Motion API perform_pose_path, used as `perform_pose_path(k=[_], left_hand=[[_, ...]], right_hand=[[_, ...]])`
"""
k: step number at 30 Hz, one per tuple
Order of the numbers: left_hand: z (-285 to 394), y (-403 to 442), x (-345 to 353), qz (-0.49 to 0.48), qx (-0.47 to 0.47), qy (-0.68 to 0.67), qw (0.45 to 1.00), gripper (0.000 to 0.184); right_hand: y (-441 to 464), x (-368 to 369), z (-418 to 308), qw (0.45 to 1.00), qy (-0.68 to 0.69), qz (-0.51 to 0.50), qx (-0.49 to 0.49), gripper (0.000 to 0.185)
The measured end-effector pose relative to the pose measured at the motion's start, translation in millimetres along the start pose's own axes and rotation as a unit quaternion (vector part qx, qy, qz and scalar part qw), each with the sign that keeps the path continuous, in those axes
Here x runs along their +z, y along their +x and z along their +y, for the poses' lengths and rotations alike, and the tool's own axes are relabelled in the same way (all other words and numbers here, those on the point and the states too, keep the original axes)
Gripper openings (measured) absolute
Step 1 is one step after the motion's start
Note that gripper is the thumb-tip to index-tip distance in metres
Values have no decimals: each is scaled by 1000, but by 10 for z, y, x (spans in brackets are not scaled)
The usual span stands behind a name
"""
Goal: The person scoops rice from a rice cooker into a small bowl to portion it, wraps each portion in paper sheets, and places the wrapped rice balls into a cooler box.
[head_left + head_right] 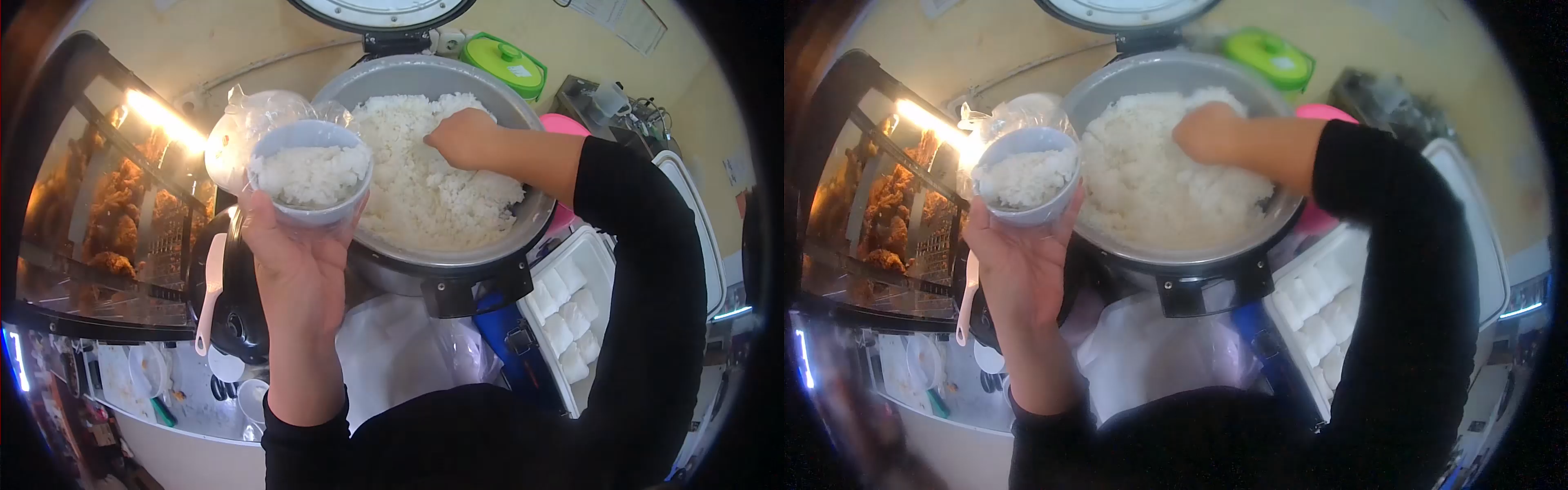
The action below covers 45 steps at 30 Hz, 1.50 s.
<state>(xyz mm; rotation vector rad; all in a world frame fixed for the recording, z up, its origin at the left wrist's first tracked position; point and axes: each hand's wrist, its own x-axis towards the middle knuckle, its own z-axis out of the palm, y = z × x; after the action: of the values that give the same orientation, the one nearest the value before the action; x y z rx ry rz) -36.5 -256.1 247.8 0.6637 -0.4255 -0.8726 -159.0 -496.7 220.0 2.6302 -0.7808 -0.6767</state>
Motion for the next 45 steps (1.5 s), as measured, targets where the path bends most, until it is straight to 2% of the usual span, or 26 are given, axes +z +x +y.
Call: perform_pose_path(k=[3, 6, 12, 18, 22, 27, 33, 36, 39, 42, 45], left_hand=[[50, -24, -67, 5, 12, -3, 1000, 56], [76, -31, -137, 0, 20, -18, 1000, 57], [99, -64, -114, -14, 28, -36, 999, 57], [138, -122, -131, -29, 27, -33, 999, 57], [147, -128, -160, -26, 40, -26, 999, 58], [115, -83, -91, -17, 27, -34, 999, 56], [45, -15, 11, -43, 11, -5, 999, 56], [16, -4, 58, -51, -1, 8, 999, 56], [-22, 2, 81, -55, -12, 24, 998, 56], [-58, 12, 97, -57, -17, 63, 996, 56], [-95, 47, 96, -41, -37, 94, 994, 54]], right_hand=[[-47, -110, -17, 998, 17, -64, -14, 45], [-191, -185, -52, 993, 63, -85, -43, 46], [-313, -197, -178, 987, 119, -110, -20, 46], [40, 130, -288, 971, 131, -184, -85, 41], [-60, 251, -310, 953, 176, -195, -148, 41], [-255, 116, -134, 901, 336, -205, -183, 43], [-294, 126, 20, 845, 413, -289, -178, 40], [-320, 155, 65, 820, 452, -298, -187, 33], [-340, 115, 141, 809, 456, -325, -178, 19], [-380, 90, 258, 795, 478, -320, -192, 10], [-465, 134, 367, 798, 525, -230, -187, 10]])
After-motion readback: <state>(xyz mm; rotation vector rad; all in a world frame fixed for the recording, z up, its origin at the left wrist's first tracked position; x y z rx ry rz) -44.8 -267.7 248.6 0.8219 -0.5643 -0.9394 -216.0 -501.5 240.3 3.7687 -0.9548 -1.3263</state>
